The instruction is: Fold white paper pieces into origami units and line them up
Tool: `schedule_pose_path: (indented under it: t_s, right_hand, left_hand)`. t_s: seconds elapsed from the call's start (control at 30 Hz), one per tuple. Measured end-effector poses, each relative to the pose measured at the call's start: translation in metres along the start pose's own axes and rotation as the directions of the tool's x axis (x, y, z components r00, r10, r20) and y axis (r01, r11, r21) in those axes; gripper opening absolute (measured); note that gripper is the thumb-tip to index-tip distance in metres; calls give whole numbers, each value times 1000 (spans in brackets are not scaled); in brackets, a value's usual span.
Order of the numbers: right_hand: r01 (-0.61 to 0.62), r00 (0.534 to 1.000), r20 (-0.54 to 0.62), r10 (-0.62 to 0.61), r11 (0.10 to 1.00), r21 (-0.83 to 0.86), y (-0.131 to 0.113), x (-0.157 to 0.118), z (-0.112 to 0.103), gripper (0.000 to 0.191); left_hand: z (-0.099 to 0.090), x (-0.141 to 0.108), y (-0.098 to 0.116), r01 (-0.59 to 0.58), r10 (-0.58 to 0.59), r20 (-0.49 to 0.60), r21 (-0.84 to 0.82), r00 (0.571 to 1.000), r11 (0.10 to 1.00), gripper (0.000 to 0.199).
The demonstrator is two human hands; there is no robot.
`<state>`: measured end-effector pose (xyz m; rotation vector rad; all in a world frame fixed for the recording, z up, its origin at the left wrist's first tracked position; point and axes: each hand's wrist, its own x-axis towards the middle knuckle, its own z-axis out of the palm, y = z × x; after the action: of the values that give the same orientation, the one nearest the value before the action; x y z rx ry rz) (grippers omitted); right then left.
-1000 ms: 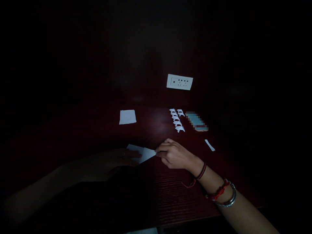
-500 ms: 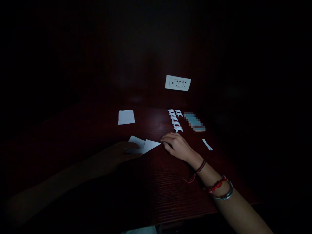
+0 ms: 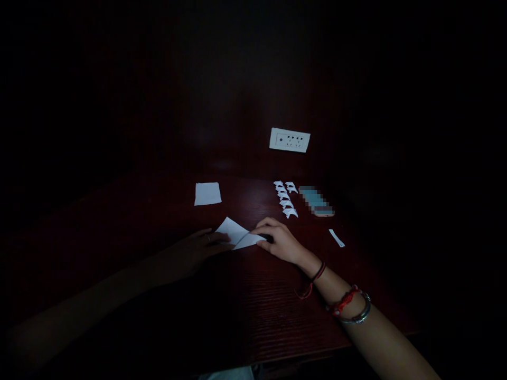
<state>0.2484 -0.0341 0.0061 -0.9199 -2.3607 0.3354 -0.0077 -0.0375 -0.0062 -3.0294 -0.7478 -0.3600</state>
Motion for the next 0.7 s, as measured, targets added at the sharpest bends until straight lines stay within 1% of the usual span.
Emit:
schedule_pose_path:
  t_s: [0.1, 0.2, 0.3, 0.37, 0.43, 0.5, 0.53, 0.6, 0.63, 0.7]
  right_hand:
    - [69, 996, 64, -67, 997, -27, -3, -1, -2, 21]
    - [124, 976, 182, -121, 992, -3, -6, -1, -6, 26]
    - [128, 954, 266, -135, 991, 43, -8, -2, -10, 29]
    - [101, 955, 273, -116, 993, 68, -7, -2, -12, 26]
    - [34, 977, 205, -50, 996, 82, -5, -3, -12, 23]
    - [-83, 993, 88, 74, 991, 106, 1, -3, -9, 26]
    - [-151, 988, 36, 147, 980, 132, 4, -3, -7, 31]
    - [-280, 958, 5, 288, 928, 244, 10, -2, -1, 45]
    - [-324, 942, 18, 336, 890, 321, 11, -2, 2, 49]
    - [-359, 921, 35, 389, 809, 465, 12, 1, 9, 54]
  left_hand:
    - [2, -1, -5, -18, 18, 6, -31, 1000, 999, 60]
    - [4, -4, -11, -26, 27, 14, -40, 1000, 999, 61]
    - [5, -5, -13, -29, 29, 11, -38, 1000, 999, 62]
    - [4, -6, -11, -19, 19, 1, -20, 1000, 1000, 59]
    - [4, -5, -8, -19, 19, -27, 8, 999, 1000, 53]
    - [4, -4, -4, -25, 27, -61, 36, 998, 999, 47]
    - [4, -3, -2, -32, 35, -70, 48, 997, 998, 44]
    - [4, -1, 2, -56, 60, -67, 66, 996, 996, 41]
    - [5, 0, 4, -73, 76, -54, 72, 996, 995, 41]
    - [6, 2, 6, -103, 106, -35, 73, 994, 992, 40]
